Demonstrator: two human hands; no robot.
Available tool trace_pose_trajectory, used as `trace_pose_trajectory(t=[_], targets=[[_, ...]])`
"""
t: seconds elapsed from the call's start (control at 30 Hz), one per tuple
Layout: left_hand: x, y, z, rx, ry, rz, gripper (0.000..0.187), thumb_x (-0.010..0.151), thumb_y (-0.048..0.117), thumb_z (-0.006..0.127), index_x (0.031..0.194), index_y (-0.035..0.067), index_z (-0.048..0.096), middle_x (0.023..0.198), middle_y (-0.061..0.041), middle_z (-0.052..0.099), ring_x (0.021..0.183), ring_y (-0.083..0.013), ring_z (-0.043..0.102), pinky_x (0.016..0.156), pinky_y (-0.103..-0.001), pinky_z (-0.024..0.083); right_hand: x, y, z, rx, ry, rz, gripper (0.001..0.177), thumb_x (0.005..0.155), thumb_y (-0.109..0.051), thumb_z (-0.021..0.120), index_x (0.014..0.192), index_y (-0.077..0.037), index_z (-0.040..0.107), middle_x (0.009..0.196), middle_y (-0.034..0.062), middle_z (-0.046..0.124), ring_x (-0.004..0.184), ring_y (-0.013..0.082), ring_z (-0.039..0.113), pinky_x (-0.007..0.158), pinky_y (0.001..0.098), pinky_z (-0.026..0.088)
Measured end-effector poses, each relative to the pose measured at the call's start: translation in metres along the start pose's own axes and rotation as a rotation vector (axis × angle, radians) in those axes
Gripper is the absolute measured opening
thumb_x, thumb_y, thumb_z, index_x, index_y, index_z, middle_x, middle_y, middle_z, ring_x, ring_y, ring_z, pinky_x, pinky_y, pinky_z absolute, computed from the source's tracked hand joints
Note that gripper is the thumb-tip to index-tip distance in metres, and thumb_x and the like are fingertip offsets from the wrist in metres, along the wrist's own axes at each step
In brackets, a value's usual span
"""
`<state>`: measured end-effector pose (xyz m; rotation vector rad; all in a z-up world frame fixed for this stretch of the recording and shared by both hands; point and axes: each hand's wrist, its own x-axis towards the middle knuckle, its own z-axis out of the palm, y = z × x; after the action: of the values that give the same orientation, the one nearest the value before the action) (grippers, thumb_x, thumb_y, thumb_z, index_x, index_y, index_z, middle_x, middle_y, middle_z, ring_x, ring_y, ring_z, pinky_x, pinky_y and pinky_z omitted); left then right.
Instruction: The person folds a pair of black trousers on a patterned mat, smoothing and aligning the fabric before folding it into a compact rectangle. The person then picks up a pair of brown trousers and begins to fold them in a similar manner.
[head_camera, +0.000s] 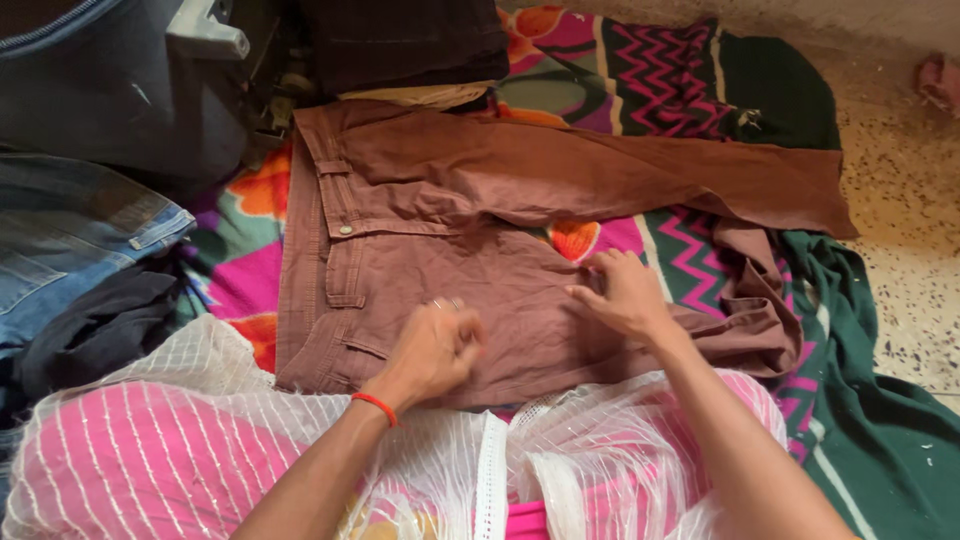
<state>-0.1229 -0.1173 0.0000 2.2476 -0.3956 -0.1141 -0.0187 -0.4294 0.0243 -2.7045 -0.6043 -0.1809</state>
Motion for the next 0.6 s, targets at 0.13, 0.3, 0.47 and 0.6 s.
trace_pose_trajectory(t=[0.13, 0.3, 0.47, 0.6], targets=[[-0.001, -0.015, -0.010, 0.452, 0.247, -0.107, 0.058, 0.065, 0.030, 0.091, 0.115, 0.013, 0.066, 0.127, -0.018, 0.060, 0.121, -0.0368, 0.052, 0.101, -0.053, 0.039, -0.012, -0.009, 0.015, -0.053, 0.135, 0.116, 0.038, 0.073, -0.029, 0.085, 0.099, -0.004, 0.073, 0.084, 0.0141, 0.068, 0.084, 0.0351, 0.065, 0.071, 0.0462, 0.049], [0.004, -0.014, -0.027, 0.410, 0.071, -0.297, 0.106, 0.052, 0.043, 0.098, 0.143, 0.021, 0.049, 0.154, -0.018, 0.036, 0.143, -0.0388, 0.032, 0.113, -0.055, 0.028, -0.021, -0.013, 0.015, 0.001, 0.216, 0.100, 0.024, 0.074, -0.020, 0.084, 0.091, -0.008, 0.072, 0.079, 0.0102, 0.061, 0.079, 0.0322, 0.060, 0.070, 0.0455, 0.046], [0.005, 0.009, -0.027, 0.436, -0.092, -0.262, 0.117, 0.048, 0.048, 0.099, 0.151, 0.030, 0.046, 0.161, -0.014, 0.026, 0.150, -0.0382, 0.021, 0.116, -0.062, 0.019, -0.023, -0.028, 0.009, -0.081, 0.285, -0.059, 0.013, 0.072, -0.003, 0.074, 0.081, -0.007, 0.065, 0.082, 0.0092, 0.059, 0.084, 0.0325, 0.058, 0.074, 0.0460, 0.045], [0.003, 0.014, -0.020, 0.421, -0.113, -0.124, 0.119, 0.048, 0.050, 0.100, 0.152, 0.028, 0.045, 0.165, -0.017, 0.023, 0.151, -0.0411, 0.015, 0.119, -0.064, 0.010, -0.022, -0.040, 0.004, -0.140, 0.159, -0.283, 0.023, 0.064, -0.003, 0.069, 0.086, -0.004, 0.064, 0.087, 0.0122, 0.059, 0.088, 0.0349, 0.058, 0.074, 0.0468, 0.046]])
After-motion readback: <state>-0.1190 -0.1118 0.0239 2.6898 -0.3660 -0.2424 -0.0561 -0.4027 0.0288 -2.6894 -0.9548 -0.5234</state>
